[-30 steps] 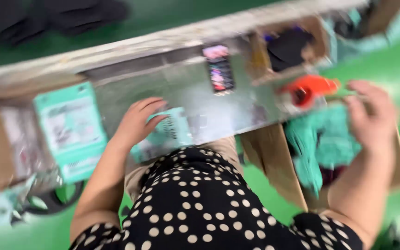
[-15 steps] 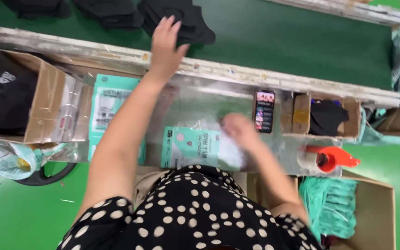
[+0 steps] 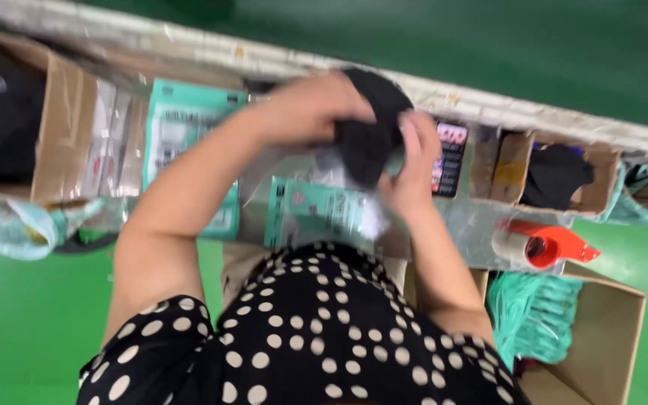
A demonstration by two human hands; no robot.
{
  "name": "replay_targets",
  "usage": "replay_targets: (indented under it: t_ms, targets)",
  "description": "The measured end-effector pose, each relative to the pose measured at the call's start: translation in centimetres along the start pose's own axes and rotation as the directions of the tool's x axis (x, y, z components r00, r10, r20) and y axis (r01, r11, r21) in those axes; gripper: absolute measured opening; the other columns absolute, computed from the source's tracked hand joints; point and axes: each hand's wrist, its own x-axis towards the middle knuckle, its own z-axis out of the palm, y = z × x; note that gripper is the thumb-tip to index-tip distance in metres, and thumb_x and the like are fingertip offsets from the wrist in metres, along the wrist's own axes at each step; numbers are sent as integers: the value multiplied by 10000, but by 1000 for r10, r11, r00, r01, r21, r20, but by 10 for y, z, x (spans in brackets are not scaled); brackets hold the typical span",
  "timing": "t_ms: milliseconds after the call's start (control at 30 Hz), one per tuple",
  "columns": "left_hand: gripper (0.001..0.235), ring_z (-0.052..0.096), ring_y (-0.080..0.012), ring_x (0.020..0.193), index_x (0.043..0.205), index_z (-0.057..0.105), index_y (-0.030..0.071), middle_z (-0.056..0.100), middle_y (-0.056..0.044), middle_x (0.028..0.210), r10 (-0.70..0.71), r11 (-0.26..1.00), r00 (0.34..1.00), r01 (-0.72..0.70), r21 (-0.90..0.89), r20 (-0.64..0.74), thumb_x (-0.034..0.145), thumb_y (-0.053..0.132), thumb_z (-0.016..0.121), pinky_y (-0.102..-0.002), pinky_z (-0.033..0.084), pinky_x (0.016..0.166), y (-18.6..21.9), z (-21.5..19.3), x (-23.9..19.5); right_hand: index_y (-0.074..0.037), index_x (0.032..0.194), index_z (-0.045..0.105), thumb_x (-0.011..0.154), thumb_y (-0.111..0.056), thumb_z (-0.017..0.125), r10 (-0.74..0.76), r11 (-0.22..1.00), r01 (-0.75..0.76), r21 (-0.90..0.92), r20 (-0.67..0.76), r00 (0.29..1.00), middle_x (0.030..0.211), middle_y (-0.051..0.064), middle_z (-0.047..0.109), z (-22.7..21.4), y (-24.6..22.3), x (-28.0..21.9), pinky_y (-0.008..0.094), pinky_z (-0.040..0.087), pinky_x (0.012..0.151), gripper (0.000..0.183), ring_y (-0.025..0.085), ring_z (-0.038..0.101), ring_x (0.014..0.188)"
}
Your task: The recorder is packaging black face masks into green plastic pouches.
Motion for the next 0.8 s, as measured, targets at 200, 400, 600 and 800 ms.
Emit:
replay_targets:
  t_ms: [200,400,600,800]
  targets:
    - [929,529,-359,1366,1526,422,111,562,-137,1470,-277,942,902,187,-277,-331,763,244,935,-468,422,1165,25,68,-106,-49,1493,469,826,-159,898,297,809,-456,371,411,862,1409,163,626,48,6,-47,399,501,1131,801,275,642,1274]
    - [1257,481,-414,1407,1655,183,94,465,-240,1533,-427,856,867,296,-424,-257,674,254,952,-476,376,1192,0,143,-120,-12,1577,263,742,-87,890,185,848,-267,458,217,959,1450,267,431,107,43,-96,427,401,1142,1046,375,481,1328]
    - [1196,544,-378,1329,1686,211,115,582,-192,1455,-548,777,829,458,-432,-107,700,223,880,-434,415,1146,-12,122,-130,-200,1545,286,916,-126,875,101,839,-277,469,365,925,1483,85,559,109,58,-118,341,418,1175,864,221,520,1363]
    - [1260,363,-492,1392,1567,229,36,390,-318,1518,-439,879,873,368,-305,-212,569,228,975,-533,289,1146,5,122,-122,-110,1482,422,715,-235,905,0,894,-161,417,360,933,1452,202,534,90,1,-69,490,367,1168,916,391,481,1368]
